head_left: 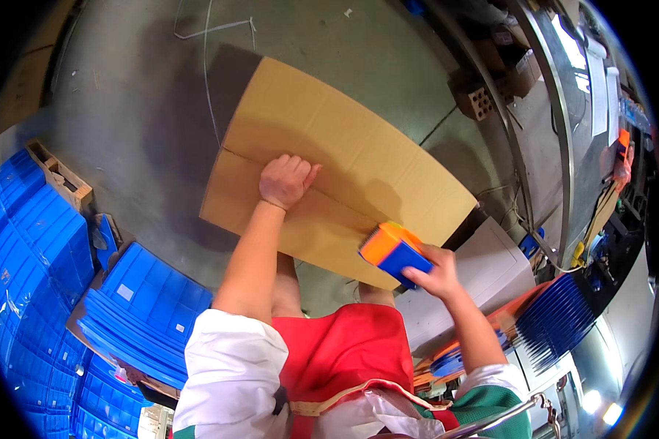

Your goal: The person tapes the bottom of a cardboard box, moves the box to a different area, and سپس proceeds to place blue plastic reels inside the box by hand.

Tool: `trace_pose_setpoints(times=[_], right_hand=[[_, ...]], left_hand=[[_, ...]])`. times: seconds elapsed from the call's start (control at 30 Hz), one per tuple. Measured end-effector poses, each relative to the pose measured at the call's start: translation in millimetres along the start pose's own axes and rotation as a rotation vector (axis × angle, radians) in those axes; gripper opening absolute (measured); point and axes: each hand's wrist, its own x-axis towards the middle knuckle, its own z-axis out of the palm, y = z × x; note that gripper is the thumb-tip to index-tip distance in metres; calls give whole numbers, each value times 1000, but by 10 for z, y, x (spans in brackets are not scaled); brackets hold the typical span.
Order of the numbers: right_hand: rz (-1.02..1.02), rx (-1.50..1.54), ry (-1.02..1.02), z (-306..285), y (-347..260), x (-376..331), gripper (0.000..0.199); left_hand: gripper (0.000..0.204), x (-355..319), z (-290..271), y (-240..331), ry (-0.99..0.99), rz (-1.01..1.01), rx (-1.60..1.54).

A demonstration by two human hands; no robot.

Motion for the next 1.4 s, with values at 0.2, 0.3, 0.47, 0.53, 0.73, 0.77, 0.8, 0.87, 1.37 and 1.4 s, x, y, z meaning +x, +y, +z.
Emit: trace_pose_setpoints(times=[0.2, 0.3, 0.47, 0.53, 0.73, 0.77, 0.8, 0.87, 1.37, 1.4], right_hand=[[-90, 116, 83, 216, 370, 23, 48], [-97, 99, 89, 202, 383, 5, 48], [-121, 73, 77, 267, 171, 79, 49], [-53, 64, 70, 286, 58, 130, 48], [148, -37, 7, 496, -549, 525, 47], [155, -40, -2, 564, -703, 636, 48], [167, -39, -14, 623, -894, 774, 49], [201, -25, -58, 727, -1223, 1052, 50], [-81, -69, -7, 1249, -1649, 1328, 44], [-74, -59, -10, 1230, -1669, 1335, 44]], left_hand=[[25, -54, -124, 238, -109, -167, -114], [36, -237, -219, 753, -507, -652, -824], [39, -287, -139, 1105, -511, -1210, -1870], [27, -269, -100, 1018, -573, -1048, -1607], [14, -158, -448, 177, -185, -1318, -1229], [12, -151, -522, -142, -86, -1358, -1155], [12, -155, -567, -452, 80, -1357, -1109], [17, -189, -601, -1138, 264, -1266, -996], [59, -229, 684, -2221, -537, -1016, -323], [62, -193, 604, -2214, -418, -996, -412]])
